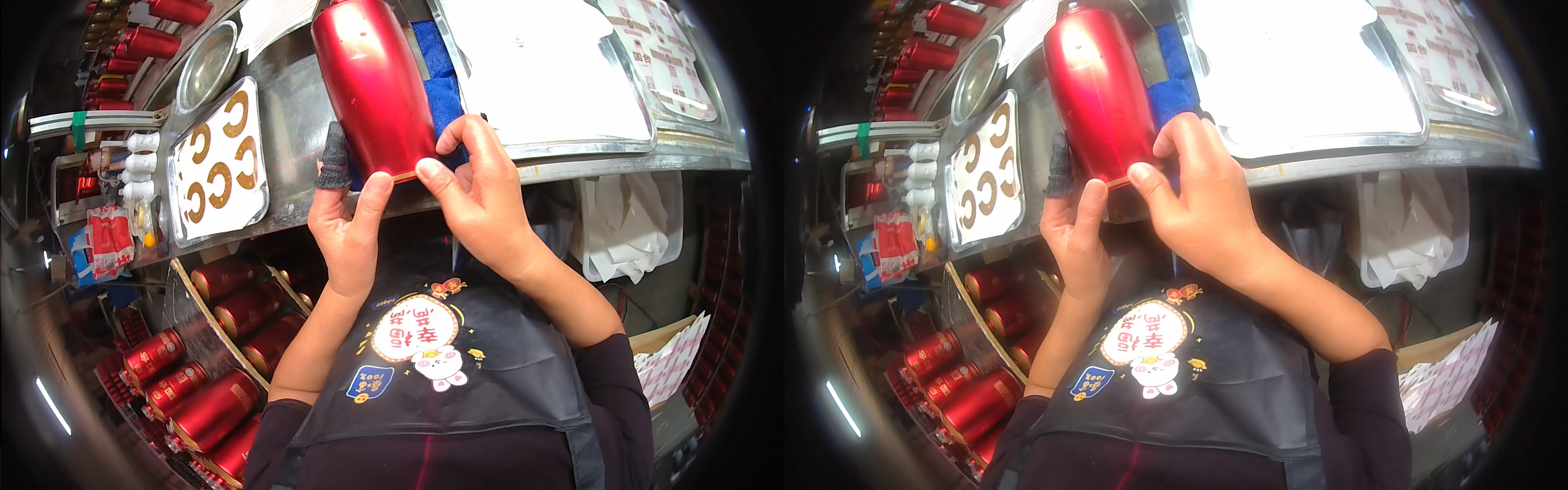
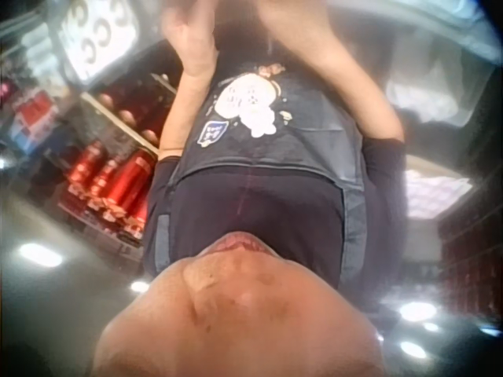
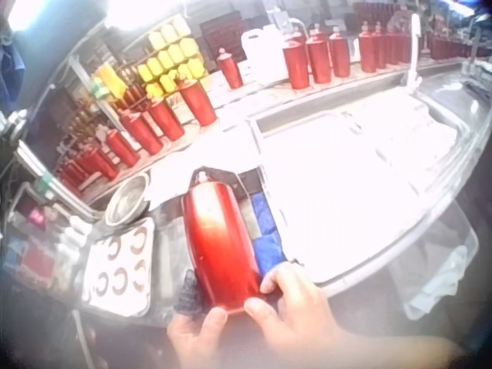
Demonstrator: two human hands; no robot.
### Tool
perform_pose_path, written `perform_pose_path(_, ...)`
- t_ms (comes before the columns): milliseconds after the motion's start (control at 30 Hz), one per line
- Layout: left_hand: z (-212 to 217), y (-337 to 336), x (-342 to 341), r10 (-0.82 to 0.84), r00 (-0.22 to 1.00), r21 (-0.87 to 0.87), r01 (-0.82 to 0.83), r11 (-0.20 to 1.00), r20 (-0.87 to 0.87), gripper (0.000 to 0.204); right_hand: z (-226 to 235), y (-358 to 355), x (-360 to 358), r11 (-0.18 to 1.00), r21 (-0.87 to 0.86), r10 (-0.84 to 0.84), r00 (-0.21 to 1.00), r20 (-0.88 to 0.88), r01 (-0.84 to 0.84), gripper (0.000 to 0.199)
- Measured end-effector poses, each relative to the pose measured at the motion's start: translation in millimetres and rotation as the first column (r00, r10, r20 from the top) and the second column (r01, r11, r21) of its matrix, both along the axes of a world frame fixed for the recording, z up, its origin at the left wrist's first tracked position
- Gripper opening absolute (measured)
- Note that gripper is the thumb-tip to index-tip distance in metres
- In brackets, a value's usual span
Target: The person applies gold circular labels to the necks of red cylindrical bottles and then affixes rectangular paper labels to the bottle bodies. They wipe the bottles with a blue cloth between steps and place finished bottles onto a nearby rack.
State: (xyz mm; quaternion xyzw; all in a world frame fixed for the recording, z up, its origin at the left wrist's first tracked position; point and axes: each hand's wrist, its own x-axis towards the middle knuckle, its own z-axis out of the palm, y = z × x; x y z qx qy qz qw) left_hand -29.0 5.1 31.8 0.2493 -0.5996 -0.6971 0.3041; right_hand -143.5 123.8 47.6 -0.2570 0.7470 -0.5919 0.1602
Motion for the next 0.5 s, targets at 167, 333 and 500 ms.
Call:
perform_pose_path(167,-23,-4,25,0.035,0.991,-0.529,0.04,0.848,0.131,0.037,1,1,-2,1.0,-0.023,0.021,0.962,0.271,-0.015,0.026)
perform_pose_path(333,-35,4,41,0.098,0.966,-0.644,0.083,0.761,0.24,0.035,2,-12,10,0.989,0.135,-0.03,0.967,-0.251,0.065,0.056)
perform_pose_path(500,-30,4,37,0.117,0.961,-0.736,0.11,0.668,0.251,0.037,0,-14,12,0.982,0.161,-0.047,0.953,-0.299,0.099,0.054)
